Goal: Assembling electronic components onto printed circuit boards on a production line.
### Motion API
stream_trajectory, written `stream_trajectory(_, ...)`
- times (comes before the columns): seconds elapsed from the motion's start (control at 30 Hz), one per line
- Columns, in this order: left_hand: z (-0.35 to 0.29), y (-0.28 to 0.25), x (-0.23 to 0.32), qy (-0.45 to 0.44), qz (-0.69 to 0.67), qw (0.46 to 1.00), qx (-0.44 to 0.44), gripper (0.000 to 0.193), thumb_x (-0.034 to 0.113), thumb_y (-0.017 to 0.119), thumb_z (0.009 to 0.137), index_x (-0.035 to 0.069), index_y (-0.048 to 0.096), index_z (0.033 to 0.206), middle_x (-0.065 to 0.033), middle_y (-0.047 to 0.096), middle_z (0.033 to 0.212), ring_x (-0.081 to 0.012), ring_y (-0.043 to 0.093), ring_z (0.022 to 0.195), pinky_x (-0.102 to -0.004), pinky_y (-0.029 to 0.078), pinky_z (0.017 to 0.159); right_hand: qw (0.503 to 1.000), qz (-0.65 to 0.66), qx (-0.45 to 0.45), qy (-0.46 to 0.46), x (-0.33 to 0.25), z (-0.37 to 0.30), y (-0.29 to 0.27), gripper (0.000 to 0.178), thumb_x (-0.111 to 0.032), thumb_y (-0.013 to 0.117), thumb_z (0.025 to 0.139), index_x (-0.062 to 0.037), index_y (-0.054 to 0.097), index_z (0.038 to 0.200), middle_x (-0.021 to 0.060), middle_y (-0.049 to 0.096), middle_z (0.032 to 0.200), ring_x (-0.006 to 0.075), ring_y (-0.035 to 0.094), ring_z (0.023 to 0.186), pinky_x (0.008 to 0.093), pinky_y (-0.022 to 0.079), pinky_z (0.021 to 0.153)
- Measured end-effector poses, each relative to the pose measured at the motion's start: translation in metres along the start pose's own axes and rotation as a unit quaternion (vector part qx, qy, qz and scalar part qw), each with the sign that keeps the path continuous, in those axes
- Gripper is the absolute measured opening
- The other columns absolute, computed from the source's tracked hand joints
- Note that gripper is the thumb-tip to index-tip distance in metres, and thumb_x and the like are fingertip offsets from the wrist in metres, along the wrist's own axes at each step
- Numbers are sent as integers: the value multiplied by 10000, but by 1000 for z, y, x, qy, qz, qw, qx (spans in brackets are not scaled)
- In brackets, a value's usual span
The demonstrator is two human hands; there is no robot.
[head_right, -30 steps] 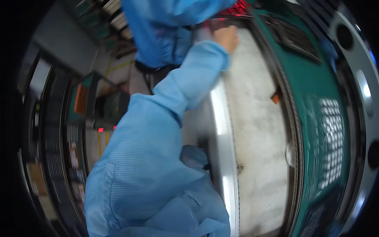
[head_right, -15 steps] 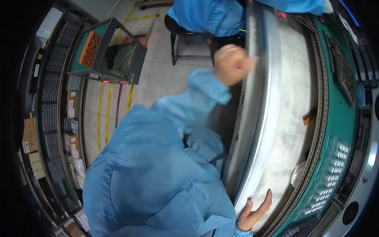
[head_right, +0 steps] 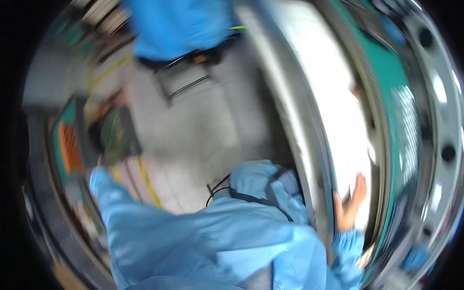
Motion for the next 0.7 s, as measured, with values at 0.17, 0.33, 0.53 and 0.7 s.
stream_trajectory(0.17, -256, 0, 49, 162, -73, 983, -52, 427, 259, 652, 807, 2, 505, 1115, -186, 611, 1009, -278, 608, 953, -377, 484, 814, 995, 34, -13, -89, -45, 0, 8, 698, -326, 647, 771, -11, 368, 1328, 191, 391, 1328, 371, 308, 1275, 459, 216, 1058)
stream_trajectory(0.33, -367, -47, 48, 270, -164, 944, -92, 463, 259, 644, 818, -2, 469, 1159, -177, 608, 1018, -277, 604, 950, -380, 482, 817, 999, -17, -11, -28, -24, -97, -93, 680, -397, 617, 791, -38, 389, 1321, 158, 422, 1307, 328, 318, 1282, 479, 208, 1054)
stream_trajectory(0.53, -362, -33, 107, 332, -239, 908, -86, 508, 259, 634, 831, -6, 426, 1212, -165, 604, 1029, -276, 599, 946, -385, 479, 821, 997, -41, 34, 58, 20, -159, -156, 668, -441, 601, 805, -46, 405, 1307, 161, 434, 1285, 324, 321, 1282, 491, 209, 1052)
stream_trajectory(0.7, -272, -8, 103, 328, -272, 904, -32, 546, 259, 626, 842, -10, 390, 1255, -156, 600, 1038, -276, 594, 944, -388, 477, 824, 998, 0, 21, 51, 40, -159, -171, 653, -433, 596, 813, -36, 408, 1296, 179, 443, 1270, 337, 337, 1270, 491, 216, 1049)
Point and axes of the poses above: each hand's wrist, its own z-axis towards the middle knuckle, its own y-axis out of the palm, x = y × z, the point moved 5 cm from there along z, towards the middle knuckle
